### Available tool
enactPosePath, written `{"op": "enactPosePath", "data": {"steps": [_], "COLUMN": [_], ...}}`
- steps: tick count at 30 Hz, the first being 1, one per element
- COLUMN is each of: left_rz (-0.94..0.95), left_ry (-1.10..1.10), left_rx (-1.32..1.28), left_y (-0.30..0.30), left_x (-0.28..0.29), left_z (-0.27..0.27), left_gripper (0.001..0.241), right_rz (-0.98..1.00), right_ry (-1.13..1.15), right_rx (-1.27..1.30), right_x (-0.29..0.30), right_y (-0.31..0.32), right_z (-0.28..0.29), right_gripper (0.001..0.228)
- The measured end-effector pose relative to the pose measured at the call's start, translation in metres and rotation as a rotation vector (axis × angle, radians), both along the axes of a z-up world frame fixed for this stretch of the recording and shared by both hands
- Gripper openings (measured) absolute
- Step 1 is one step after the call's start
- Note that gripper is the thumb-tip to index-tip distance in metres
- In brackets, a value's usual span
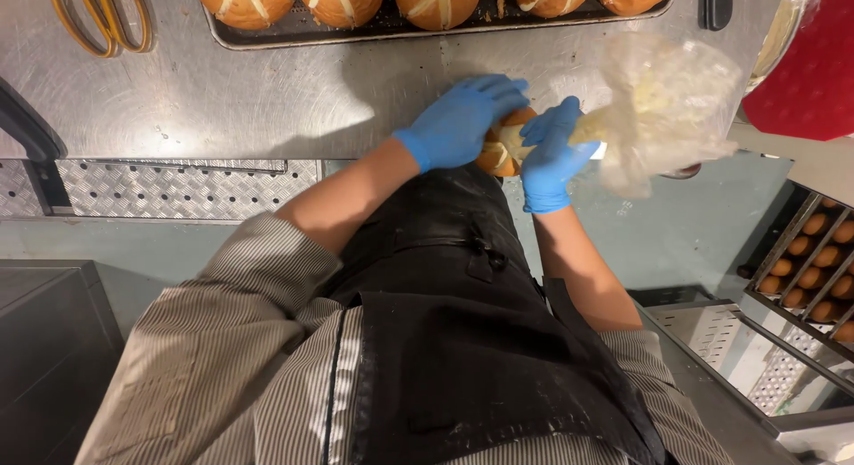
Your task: Filling sliced bread buns with cream using a piping bag.
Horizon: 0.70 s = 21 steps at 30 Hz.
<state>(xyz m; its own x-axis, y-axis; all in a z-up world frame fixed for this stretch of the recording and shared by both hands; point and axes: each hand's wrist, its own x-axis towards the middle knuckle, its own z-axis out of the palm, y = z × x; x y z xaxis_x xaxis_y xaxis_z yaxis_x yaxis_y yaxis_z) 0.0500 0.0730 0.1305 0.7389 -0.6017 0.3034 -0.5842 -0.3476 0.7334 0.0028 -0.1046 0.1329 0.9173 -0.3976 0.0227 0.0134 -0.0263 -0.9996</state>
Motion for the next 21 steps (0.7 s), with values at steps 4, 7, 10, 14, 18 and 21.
{"op": "enactPosePath", "data": {"steps": [4,7,10,14,18,21], "left_rz": [-0.228,-0.214,-0.146,0.077,0.361,0.261], "left_ry": [0.274,0.248,0.145,0.307,0.661,1.151], "left_rx": [0.106,0.25,0.204,0.154,-0.117,-0.567], "left_y": [0.001,0.011,0.019,0.02,0.018,0.002], "left_x": [0.016,0.014,-0.008,-0.04,-0.078,-0.115], "left_z": [0.009,0.015,0.004,0.004,-0.001,-0.076], "left_gripper": [0.041,0.037,0.038,0.044,0.051,0.055], "right_rz": [0.033,0.136,0.082,0.147,0.229,0.275], "right_ry": [-0.032,-0.033,0.07,0.017,-0.045,-0.081], "right_rx": [0.036,-0.017,-0.028,-0.165,-0.344,-0.465], "right_x": [-0.009,-0.011,-0.017,-0.019,-0.022,-0.024], "right_y": [-0.007,-0.012,-0.012,-0.022,-0.035,-0.038], "right_z": [0.012,0.001,-0.015,-0.028,-0.037,-0.037], "right_gripper": [0.035,0.037,0.034,0.031,0.028,0.028]}}
